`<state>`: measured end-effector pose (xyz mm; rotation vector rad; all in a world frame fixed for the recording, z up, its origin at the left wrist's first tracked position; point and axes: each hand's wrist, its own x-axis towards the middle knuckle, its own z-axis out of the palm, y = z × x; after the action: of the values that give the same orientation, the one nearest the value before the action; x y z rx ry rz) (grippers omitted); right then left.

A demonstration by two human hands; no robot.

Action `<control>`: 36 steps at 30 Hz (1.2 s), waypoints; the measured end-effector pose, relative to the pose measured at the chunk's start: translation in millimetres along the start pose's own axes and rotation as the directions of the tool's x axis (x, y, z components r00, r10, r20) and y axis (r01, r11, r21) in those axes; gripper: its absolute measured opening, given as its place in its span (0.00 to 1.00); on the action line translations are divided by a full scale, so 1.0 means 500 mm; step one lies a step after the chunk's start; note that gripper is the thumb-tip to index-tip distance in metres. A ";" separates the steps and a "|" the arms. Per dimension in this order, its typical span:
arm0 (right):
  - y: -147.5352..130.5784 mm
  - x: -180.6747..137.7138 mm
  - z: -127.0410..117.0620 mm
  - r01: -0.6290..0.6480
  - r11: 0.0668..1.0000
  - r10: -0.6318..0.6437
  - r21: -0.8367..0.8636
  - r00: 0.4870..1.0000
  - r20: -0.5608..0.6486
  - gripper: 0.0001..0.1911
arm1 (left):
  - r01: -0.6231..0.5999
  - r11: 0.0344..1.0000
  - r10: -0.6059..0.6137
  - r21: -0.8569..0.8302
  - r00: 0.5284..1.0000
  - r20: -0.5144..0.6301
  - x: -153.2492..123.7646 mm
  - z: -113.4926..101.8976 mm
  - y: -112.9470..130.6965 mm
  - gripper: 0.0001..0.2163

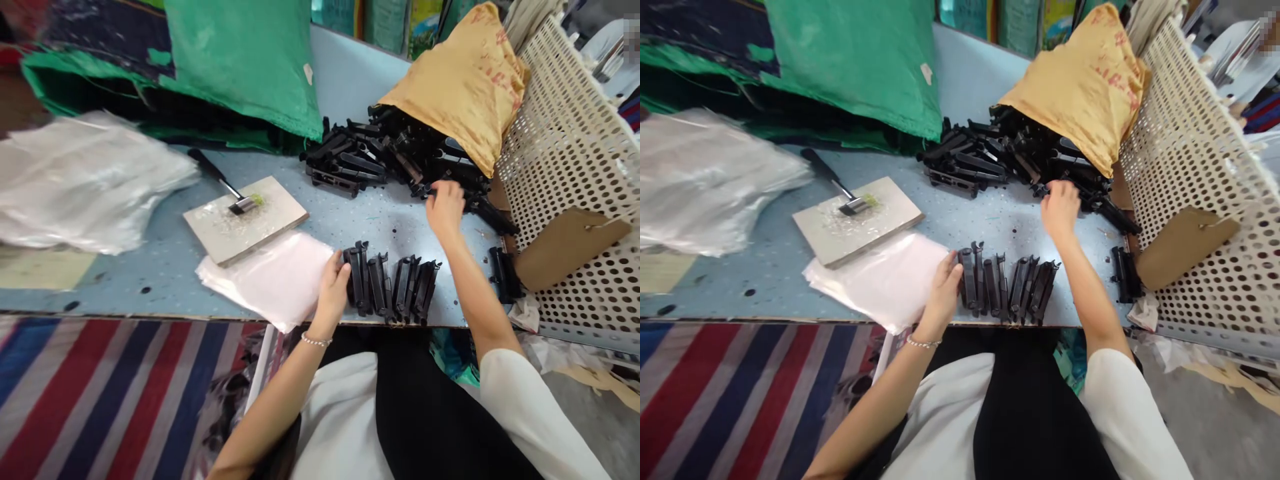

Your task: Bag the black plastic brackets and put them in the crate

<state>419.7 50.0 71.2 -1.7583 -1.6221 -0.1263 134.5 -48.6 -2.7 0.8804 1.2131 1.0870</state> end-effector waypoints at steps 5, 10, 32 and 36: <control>0.156 0.094 -0.010 -0.127 0.992 0.125 -0.020 0.990 -0.073 0.07 | -0.281 0.859 0.260 0.428 0.960 0.107 -0.041 0.023 -0.047 0.35; 0.155 0.061 -0.068 -0.079 0.997 0.079 -0.015 0.997 0.026 0.16 | -0.401 0.714 0.290 0.574 0.916 0.278 -0.043 -0.010 -0.052 0.28; -0.157 -0.177 -0.093 0.568 0.808 -0.585 0.153 0.805 0.100 0.21 | 0.346 0.904 -0.142 -0.249 0.795 0.590 -0.136 0.023 0.152 0.29; -0.165 -0.166 -0.102 0.451 0.881 -0.474 0.146 0.847 0.243 0.25 | 0.419 0.872 -0.198 -0.255 0.777 0.598 -0.128 0.028 0.156 0.29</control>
<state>348.9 -52.0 100.8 -1.3294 -2.2032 -0.0399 134.4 -88.5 90.8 0.5977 0.5950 0.6773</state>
